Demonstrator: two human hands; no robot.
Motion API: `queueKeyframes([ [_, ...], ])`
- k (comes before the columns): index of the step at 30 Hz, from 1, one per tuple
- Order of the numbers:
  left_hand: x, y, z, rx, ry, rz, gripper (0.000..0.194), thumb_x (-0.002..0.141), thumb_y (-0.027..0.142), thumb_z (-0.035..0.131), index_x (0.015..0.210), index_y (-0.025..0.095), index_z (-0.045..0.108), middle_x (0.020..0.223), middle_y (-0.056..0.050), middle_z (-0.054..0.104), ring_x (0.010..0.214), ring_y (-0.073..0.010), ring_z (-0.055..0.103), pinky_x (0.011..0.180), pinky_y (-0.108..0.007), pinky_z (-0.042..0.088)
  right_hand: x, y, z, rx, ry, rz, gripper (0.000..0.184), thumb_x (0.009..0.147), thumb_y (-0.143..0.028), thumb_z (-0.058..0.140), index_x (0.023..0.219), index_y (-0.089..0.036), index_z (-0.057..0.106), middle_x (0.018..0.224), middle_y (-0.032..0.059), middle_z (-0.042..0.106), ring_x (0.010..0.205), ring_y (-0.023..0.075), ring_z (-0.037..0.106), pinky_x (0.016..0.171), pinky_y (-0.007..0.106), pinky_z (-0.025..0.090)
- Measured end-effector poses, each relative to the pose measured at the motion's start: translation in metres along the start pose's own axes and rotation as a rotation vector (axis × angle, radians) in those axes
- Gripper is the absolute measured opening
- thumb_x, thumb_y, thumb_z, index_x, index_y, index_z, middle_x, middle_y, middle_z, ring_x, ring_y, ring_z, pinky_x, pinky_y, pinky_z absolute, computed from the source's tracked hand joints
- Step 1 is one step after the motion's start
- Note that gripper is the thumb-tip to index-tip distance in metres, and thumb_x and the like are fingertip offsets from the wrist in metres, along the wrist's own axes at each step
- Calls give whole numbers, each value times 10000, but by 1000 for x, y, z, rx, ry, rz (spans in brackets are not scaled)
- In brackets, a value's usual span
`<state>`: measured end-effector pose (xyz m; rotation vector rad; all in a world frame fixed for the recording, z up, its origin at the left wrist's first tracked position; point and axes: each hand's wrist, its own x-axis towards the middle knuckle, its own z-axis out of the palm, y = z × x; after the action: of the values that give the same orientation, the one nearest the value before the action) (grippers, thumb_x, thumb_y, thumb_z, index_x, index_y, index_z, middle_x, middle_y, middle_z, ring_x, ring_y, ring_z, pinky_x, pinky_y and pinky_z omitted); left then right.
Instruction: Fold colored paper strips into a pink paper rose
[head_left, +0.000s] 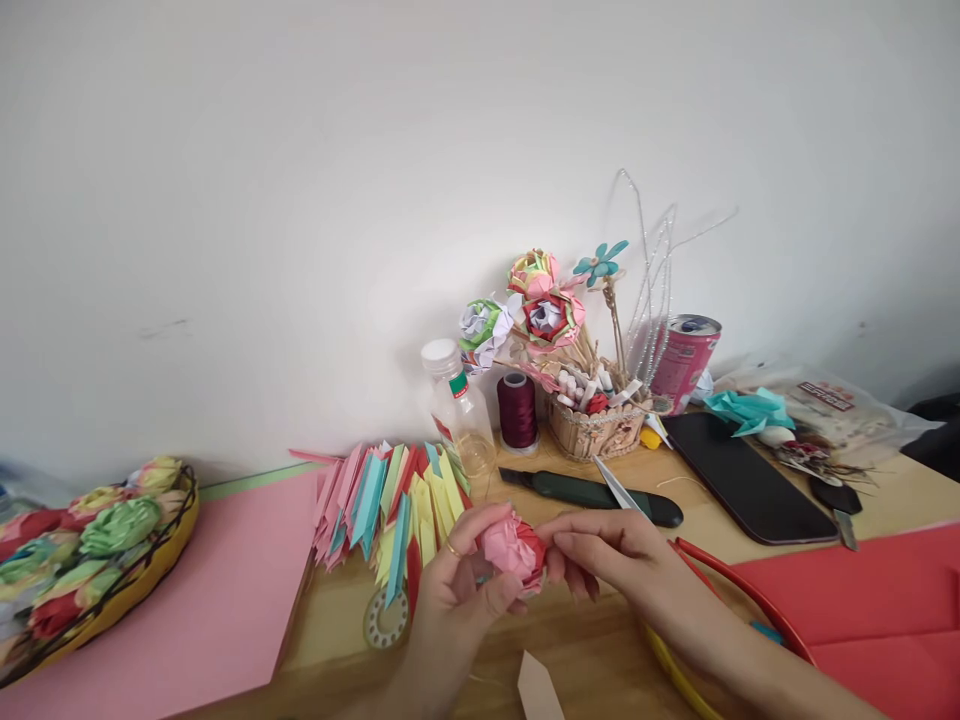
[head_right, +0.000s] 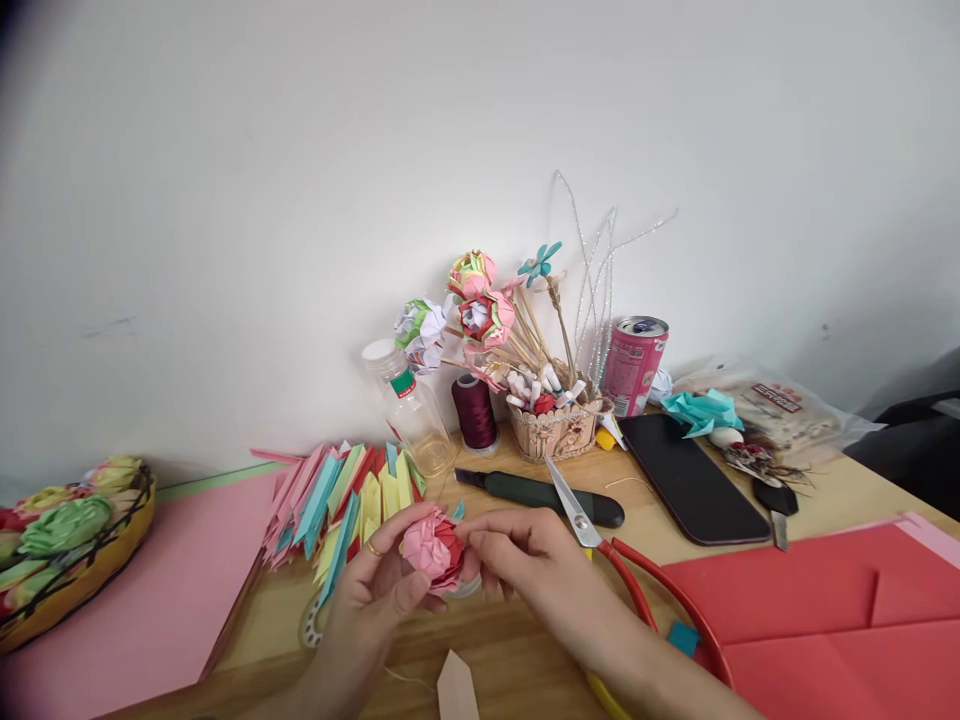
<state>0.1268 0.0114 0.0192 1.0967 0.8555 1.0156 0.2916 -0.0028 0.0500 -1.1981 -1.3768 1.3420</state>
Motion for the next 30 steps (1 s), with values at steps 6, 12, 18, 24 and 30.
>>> queueKeyframes([
  [6, -3, 0, 2, -76, 1, 18, 396, 618, 313, 704, 1002, 257, 621, 1001, -54, 559, 766, -153, 552, 569, -234, 504, 3, -2, -5, 143, -107, 155, 331, 727, -446, 572, 637, -142, 667, 584, 9, 568, 489, 71, 401, 455, 199, 293],
  [12, -4, 2, 3, -82, -11, 11, 380, 616, 318, 708, 986, 280, 632, 1007, -43, 559, 760, -139, 553, 565, -210, 498, 2, -4, -3, 123, -74, 189, 323, 696, -469, 604, 631, -162, 678, 525, -22, 523, 425, 44, 341, 401, 185, 240],
  [18, -3, -1, 1, -64, -46, 8, 386, 640, 325, 689, 1019, 306, 616, 1015, -38, 542, 794, -145, 552, 579, -207, 502, 3, 1, 2, 33, -52, 168, 283, 707, -431, 593, 694, -159, 672, 537, -23, 522, 432, 55, 344, 404, 197, 257],
  [24, -1, -6, -4, -12, -192, 164, 358, 688, 284, 647, 1042, 326, 611, 1091, -52, 490, 870, -173, 530, 663, -253, 519, -2, -1, 5, -121, -49, -68, 116, 741, -204, 571, 633, -186, 610, 619, -27, 596, 590, 101, 506, 541, 199, 374],
  [30, 0, -7, -5, 27, -193, 233, 367, 690, 255, 648, 1046, 334, 612, 1094, -54, 489, 909, -184, 525, 714, -262, 510, -7, -13, -4, -320, -102, -212, 237, 852, -268, 459, 681, -200, 608, 704, -1, 604, 657, 129, 543, 606, 228, 407],
])
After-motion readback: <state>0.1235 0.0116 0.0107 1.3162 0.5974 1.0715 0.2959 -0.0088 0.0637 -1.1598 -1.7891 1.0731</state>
